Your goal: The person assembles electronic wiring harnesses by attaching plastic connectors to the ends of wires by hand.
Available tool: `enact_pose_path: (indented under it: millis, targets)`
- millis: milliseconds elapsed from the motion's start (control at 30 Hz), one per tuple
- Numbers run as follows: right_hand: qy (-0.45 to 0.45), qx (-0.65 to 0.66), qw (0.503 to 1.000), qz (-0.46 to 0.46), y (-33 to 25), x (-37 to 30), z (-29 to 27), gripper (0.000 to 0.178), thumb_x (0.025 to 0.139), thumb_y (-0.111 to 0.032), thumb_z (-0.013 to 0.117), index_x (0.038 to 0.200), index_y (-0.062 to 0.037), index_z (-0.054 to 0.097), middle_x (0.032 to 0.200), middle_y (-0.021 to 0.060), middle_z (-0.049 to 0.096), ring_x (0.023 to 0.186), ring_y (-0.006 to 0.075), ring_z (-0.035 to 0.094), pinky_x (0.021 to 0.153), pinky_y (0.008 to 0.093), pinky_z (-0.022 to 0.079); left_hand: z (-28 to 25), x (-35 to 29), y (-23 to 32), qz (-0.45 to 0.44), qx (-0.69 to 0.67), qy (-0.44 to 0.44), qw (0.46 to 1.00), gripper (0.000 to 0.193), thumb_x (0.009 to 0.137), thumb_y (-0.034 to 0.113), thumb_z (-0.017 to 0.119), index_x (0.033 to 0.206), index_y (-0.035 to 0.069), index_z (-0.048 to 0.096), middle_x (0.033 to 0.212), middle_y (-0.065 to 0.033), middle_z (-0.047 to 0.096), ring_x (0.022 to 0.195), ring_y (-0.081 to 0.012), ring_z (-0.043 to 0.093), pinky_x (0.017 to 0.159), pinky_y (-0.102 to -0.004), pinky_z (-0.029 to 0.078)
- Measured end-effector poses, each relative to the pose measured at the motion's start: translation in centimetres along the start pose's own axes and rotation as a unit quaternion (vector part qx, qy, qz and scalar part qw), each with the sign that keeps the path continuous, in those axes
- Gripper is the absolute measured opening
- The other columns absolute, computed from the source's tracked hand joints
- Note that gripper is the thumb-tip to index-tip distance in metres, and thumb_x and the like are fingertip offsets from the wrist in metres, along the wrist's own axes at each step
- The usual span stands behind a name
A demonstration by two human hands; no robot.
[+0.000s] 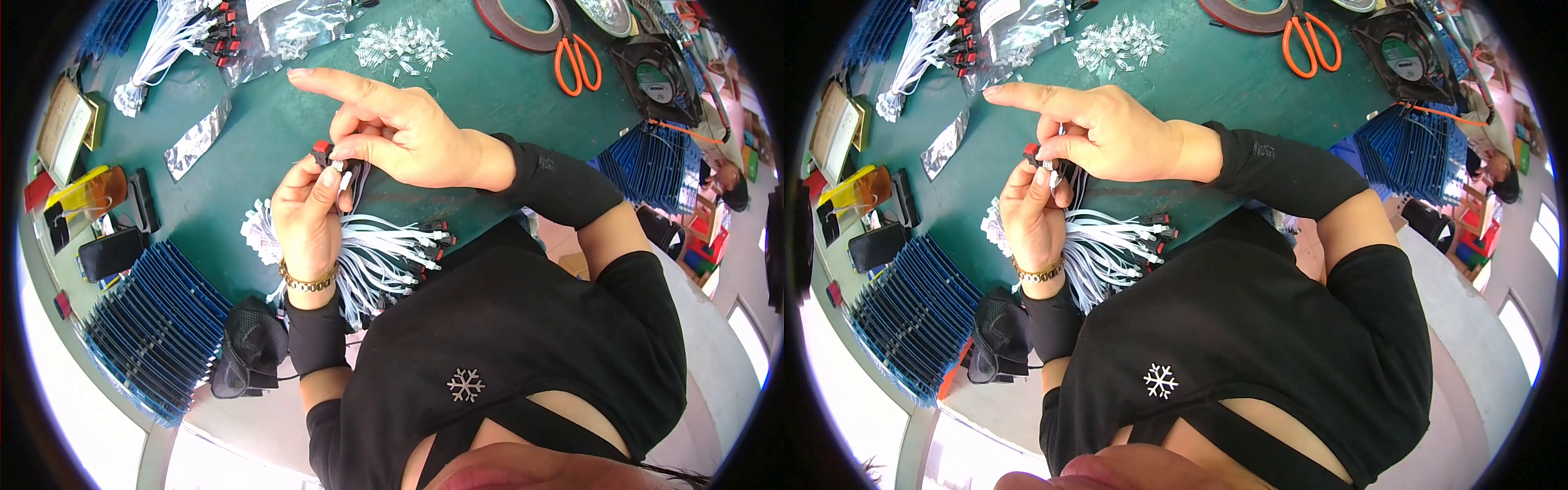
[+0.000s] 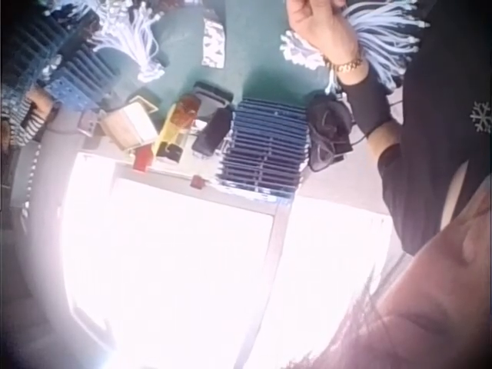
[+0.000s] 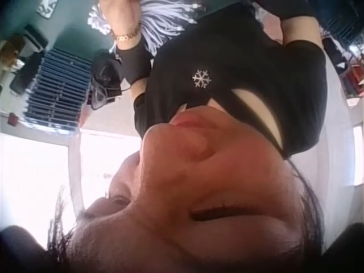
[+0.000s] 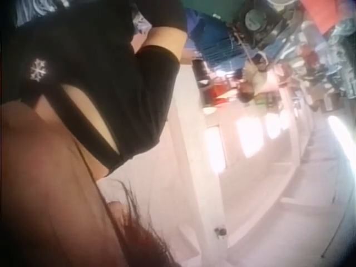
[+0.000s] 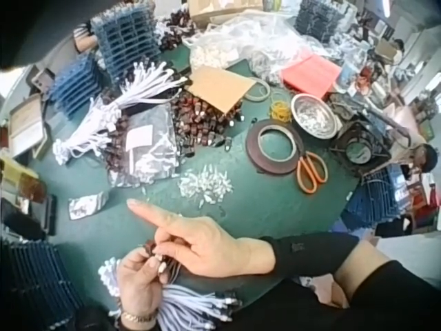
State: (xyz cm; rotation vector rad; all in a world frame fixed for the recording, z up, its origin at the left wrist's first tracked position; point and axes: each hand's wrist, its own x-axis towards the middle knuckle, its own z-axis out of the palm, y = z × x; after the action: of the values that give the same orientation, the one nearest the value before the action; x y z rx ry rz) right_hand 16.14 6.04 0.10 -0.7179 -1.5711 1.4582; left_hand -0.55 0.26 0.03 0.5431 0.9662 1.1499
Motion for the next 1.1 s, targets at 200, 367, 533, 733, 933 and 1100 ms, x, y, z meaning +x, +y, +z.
enact_pose_path:
  millis: [200,367,533,733,933,1100]
  targets:
    - [0.014,-0.009,0.999,-0.042,0.2,0.1,-0.1,0.056,0.082,0.008,0.056,0.134,-0.0073,0.042,0.080,0.0036,0.062,0.068,0.0069,0.055,0.066,0.0202,0.047,-0.3,-0.1,-0.2,0.005,0.012,0.000,1.000,0.017,0.086,0.005,0.061,0.101,-0.003,0.059,0.087,-0.0048,0.061,0.061,-0.0093,0.051,0.056,-0.0201,0.042]
    - [-0.001,-0.027,1.000,-0.006,-0.5,0.1,-0.2,0.054,0.080,0.006,0.058,0.131,-0.0107,0.048,0.073,0.0027,0.062,0.066,0.0064,0.056,0.063,0.0212,0.048,0.2,-0.2,-0.4,0.050,0.042,0.024,0.998,0.016,0.086,0.003,0.061,0.100,-0.003,0.059,0.092,-0.0051,0.059,0.061,-0.0082,0.052,0.055,-0.0195,0.043]
    - [0.015,-0.050,0.995,-0.083,0.3,0.3,-0.1,0.045,0.079,0.007,0.058,0.120,-0.0108,0.060,0.072,0.0057,0.062,0.062,0.0114,0.056,0.061,0.0220,0.047,0.1,-0.2,-0.7,0.074,0.087,0.039,0.993,0.013,0.086,0.000,0.060,0.098,-0.004,0.059,0.093,-0.0048,0.059,0.061,-0.0079,0.052,0.054,-0.0190,0.043]
    - [-0.020,-0.123,0.975,-0.182,1.5,0.7,-0.4,0.039,0.079,0.005,0.059,0.115,-0.0110,0.063,0.072,0.0074,0.061,0.061,0.0149,0.057,0.058,0.0237,0.048,0.0,-0.3,-0.9,0.070,0.110,0.049,0.990,0.009,0.088,0.004,0.058,0.096,0.001,0.058,0.081,-0.0048,0.061,0.061,-0.0110,0.052,0.057,-0.0216,0.043]
    - [-0.025,0.013,1.000,0.010,0.3,0.5,-0.2,0.027,0.084,0.000,0.059,0.110,-0.0061,0.063,0.081,0.0045,0.062,0.064,0.0070,0.057,0.055,0.0197,0.047,-0.1,0.0,-0.7,0.070,0.059,0.042,0.995,0.013,0.085,0.003,0.062,0.097,0.001,0.056,0.083,-0.0036,0.062,0.060,-0.0087,0.055,0.055,-0.0185,0.044]
    - [-0.013,0.073,0.993,0.091,0.6,0.1,-1.3,0.011,0.084,-0.005,0.062,0.094,-0.0011,0.065,0.084,0.0049,0.063,0.059,0.0053,0.055,0.054,0.0180,0.045,-0.2,0.2,0.4,0.019,0.035,0.040,0.998,0.016,0.083,0.003,0.064,0.097,0.001,0.055,0.082,-0.0030,0.061,0.061,-0.0088,0.056,0.056,-0.0179,0.044]
